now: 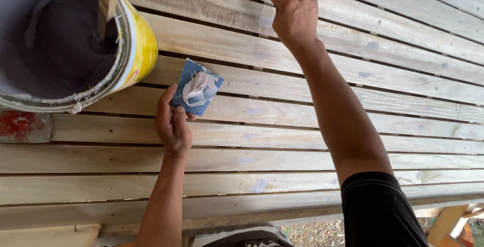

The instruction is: The person uses a putty knife to apply a white filler paste into gaps between wooden planks. They repeatedly scoop filler from a container and spread it along the seams, smoothing the surface with the tool.

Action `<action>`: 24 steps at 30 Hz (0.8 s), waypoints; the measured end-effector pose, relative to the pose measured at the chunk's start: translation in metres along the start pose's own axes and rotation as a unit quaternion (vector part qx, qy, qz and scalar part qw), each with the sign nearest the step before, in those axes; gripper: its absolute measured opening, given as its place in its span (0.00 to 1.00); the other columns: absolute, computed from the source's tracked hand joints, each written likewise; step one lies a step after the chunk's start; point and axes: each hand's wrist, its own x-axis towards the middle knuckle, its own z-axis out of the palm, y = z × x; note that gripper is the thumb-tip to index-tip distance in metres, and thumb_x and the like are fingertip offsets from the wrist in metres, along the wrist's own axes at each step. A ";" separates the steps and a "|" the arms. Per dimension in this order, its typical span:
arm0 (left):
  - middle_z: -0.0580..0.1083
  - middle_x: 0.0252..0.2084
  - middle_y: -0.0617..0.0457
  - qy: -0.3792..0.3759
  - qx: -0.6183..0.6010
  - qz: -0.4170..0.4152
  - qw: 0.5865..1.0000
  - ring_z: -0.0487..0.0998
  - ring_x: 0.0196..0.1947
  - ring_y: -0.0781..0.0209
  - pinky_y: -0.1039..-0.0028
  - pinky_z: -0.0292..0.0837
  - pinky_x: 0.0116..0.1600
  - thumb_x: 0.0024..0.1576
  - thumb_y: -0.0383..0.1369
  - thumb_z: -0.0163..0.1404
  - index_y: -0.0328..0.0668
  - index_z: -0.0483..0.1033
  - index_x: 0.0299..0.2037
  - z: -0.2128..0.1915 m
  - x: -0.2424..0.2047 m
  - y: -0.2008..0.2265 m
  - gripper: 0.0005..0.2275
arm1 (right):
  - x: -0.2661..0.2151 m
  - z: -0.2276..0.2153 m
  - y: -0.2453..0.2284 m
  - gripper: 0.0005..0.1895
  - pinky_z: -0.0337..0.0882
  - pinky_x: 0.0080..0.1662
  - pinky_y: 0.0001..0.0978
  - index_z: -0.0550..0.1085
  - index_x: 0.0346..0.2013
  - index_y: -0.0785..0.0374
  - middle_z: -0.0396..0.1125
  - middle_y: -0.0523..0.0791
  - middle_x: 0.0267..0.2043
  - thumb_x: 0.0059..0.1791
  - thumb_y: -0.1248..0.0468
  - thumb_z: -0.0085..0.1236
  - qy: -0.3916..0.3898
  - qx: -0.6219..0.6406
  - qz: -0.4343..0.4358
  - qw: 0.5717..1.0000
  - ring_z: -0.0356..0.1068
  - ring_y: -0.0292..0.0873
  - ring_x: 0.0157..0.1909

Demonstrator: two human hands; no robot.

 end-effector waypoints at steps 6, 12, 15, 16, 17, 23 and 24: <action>0.73 0.44 0.50 0.001 0.005 0.011 1.000 0.69 0.32 0.69 0.79 0.70 0.39 0.64 0.18 0.35 0.31 0.66 0.66 0.000 0.005 0.004 0.20 | 0.001 -0.042 0.024 0.09 0.71 0.32 0.31 0.82 0.41 0.62 0.77 0.45 0.36 0.57 0.74 0.56 -0.046 0.125 0.068 0.989 0.74 0.37 0.29; 0.74 0.43 0.50 -0.001 0.002 0.005 1.000 0.69 0.32 0.69 0.79 0.69 0.39 0.64 0.18 0.35 0.31 0.66 0.66 0.001 0.004 0.004 0.20 | -0.001 -0.034 0.044 0.06 0.68 0.29 0.30 0.79 0.45 0.66 0.75 0.47 0.32 0.56 0.75 0.57 0.017 0.142 0.140 0.980 0.72 0.38 0.27; 0.74 0.42 0.50 0.004 0.005 0.007 1.000 0.69 0.32 0.69 0.79 0.69 0.39 0.64 0.18 0.35 0.31 0.66 0.66 0.001 0.005 0.004 0.20 | 0.013 -0.016 0.051 0.06 0.67 0.28 0.29 0.79 0.44 0.67 0.74 0.47 0.30 0.55 0.75 0.57 0.034 0.146 0.151 0.977 0.71 0.37 0.26; 0.74 0.43 0.50 0.003 0.004 0.005 1.000 0.69 0.32 0.69 0.79 0.69 0.39 0.64 0.18 0.35 0.31 0.66 0.66 0.001 0.005 0.004 0.19 | 0.015 -0.013 0.054 0.06 0.67 0.28 0.29 0.79 0.44 0.67 0.74 0.47 0.29 0.55 0.76 0.56 0.039 0.148 0.154 0.976 0.71 0.37 0.26; 0.73 0.43 0.50 0.001 0.007 0.002 1.000 0.69 0.32 0.69 0.79 0.69 0.38 0.64 0.18 0.35 0.31 0.66 0.66 0.001 0.005 0.004 0.20 | 0.020 -0.010 0.059 0.03 0.66 0.28 0.30 0.77 0.41 0.68 0.73 0.47 0.28 0.55 0.74 0.57 0.020 0.150 0.186 0.971 0.71 0.37 0.26; 0.73 0.42 0.51 0.004 0.014 0.003 1.000 0.69 0.32 0.69 0.79 0.70 0.39 0.64 0.19 0.36 0.32 0.67 0.66 0.001 0.000 0.005 0.19 | 0.040 -0.011 0.092 0.03 0.66 0.32 0.37 0.74 0.39 0.68 0.72 0.48 0.31 0.58 0.73 0.55 0.007 0.225 0.219 0.949 0.68 0.41 0.30; 0.72 0.41 0.51 0.005 0.015 0.004 1.000 0.69 0.32 0.68 0.79 0.70 0.38 0.64 0.19 0.36 0.32 0.67 0.66 0.001 0.000 0.005 0.20 | 0.044 -0.013 0.096 0.01 0.69 0.34 0.37 0.73 0.41 0.69 0.73 0.48 0.32 0.57 0.74 0.54 0.013 0.227 0.208 0.951 0.69 0.41 0.31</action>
